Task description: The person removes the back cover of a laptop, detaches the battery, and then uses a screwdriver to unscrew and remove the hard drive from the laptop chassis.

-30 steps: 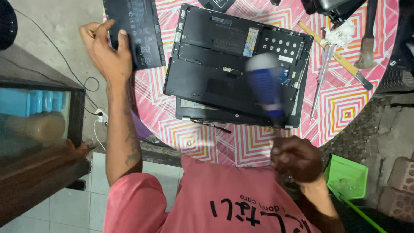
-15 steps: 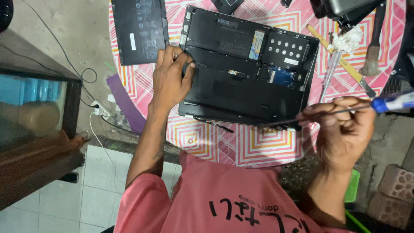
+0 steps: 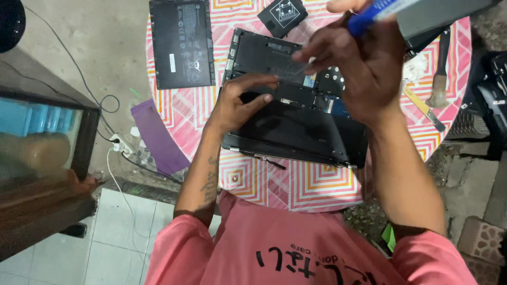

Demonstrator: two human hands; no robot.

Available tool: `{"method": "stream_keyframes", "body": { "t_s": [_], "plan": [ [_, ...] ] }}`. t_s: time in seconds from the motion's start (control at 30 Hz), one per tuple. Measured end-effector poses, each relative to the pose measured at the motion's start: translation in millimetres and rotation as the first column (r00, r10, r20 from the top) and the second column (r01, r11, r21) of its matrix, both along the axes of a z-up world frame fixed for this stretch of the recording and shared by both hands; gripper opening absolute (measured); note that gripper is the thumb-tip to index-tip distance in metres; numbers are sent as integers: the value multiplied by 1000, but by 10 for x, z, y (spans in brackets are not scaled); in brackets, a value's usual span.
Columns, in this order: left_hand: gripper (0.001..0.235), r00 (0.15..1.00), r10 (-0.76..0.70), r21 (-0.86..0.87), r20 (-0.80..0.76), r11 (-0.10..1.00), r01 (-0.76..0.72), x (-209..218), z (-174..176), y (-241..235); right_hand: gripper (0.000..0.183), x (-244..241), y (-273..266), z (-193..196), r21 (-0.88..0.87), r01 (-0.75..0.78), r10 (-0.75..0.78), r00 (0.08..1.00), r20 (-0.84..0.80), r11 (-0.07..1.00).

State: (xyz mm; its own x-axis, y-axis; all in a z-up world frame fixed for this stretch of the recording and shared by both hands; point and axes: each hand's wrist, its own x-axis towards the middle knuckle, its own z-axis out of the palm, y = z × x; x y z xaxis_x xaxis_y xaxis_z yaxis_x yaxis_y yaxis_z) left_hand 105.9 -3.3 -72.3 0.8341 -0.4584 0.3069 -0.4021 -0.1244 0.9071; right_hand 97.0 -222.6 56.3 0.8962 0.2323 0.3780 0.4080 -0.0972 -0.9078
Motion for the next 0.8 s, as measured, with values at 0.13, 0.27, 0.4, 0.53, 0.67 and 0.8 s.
{"method": "stream_keyframes", "body": {
  "t_s": [0.13, 0.27, 0.4, 0.53, 0.67, 0.8],
  "plan": [
    [24, 996, 67, -13, -59, 998, -68, 167, -262, 110, 33, 259, 226, 104, -70, -46, 47, 999, 3, 996],
    [22, 987, 97, -119, -132, 986, -112, 193, -348, 150, 28, 350, 317, 155, -150, 12, 9, 990, 138, 989],
    [22, 974, 91, -166, -209, 978, -128, 178, -346, 137, 23, 402, 318, 156, -209, 116, -78, 980, 181, 971],
    [25, 978, 100, -133, -183, 983, -126, 173, -324, 133, 39, 369, 225, 155, -360, 193, -88, 954, 288, 913],
    [22, 977, 107, -100, -186, 987, -127, 166, -336, 112, 28, 334, 262, 178, -346, 175, -27, 920, 392, 922],
    [21, 984, 109, -49, -138, 992, -117, 156, -268, 102, 34, 345, 209, 107, -364, 227, -63, 910, 409, 903]
  ]
}}
